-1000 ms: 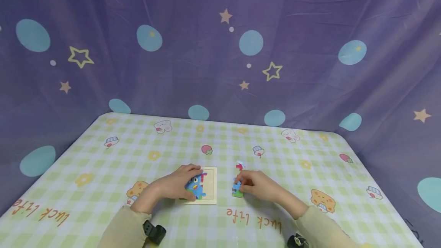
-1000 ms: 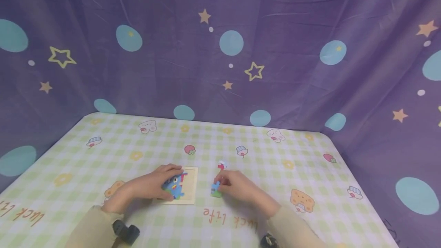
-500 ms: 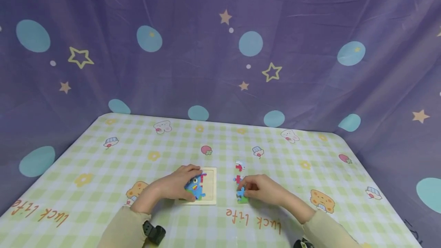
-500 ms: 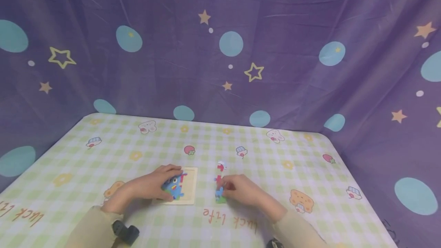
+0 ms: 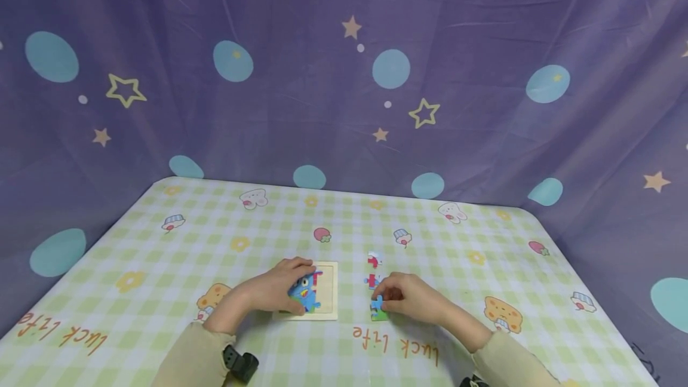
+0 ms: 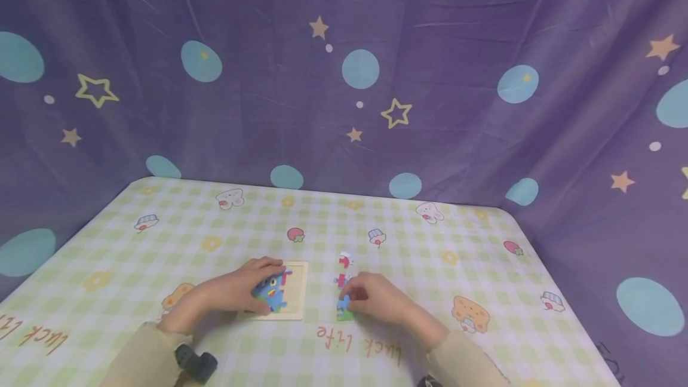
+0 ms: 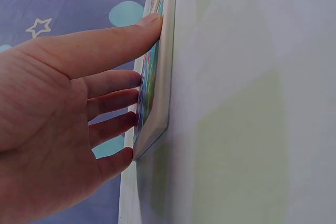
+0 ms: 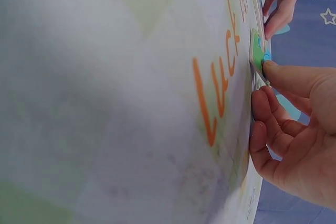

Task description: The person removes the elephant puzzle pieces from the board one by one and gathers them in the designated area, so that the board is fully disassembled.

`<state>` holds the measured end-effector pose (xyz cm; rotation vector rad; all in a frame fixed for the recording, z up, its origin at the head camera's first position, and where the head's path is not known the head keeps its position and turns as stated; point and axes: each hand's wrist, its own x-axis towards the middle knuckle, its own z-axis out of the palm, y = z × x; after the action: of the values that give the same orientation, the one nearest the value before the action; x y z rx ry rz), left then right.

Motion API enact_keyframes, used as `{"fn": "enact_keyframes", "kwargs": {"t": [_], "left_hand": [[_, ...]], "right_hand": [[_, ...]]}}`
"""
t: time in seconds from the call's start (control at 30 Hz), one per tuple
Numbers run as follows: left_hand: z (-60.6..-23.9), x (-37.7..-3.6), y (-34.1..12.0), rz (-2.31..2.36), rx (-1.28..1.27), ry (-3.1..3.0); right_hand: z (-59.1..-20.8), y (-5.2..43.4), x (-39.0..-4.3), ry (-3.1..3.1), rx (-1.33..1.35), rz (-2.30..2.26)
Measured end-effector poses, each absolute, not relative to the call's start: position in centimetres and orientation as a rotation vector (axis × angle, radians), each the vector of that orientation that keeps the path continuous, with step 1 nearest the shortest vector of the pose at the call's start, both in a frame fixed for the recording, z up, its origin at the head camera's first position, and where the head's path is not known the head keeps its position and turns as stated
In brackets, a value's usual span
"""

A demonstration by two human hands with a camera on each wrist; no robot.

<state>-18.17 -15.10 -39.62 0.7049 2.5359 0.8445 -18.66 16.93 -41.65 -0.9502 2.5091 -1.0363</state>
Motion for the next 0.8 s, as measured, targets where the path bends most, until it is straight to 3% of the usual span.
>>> {"fn": "enact_keyframes", "kwargs": {"t": [0.8], "left_hand": [[-39.84,-18.31,-15.21,0.848,0.720,2.524]], "right_hand": [[-41.78,16.89,-18.63,2.512,-0.910,-1.084]]}}
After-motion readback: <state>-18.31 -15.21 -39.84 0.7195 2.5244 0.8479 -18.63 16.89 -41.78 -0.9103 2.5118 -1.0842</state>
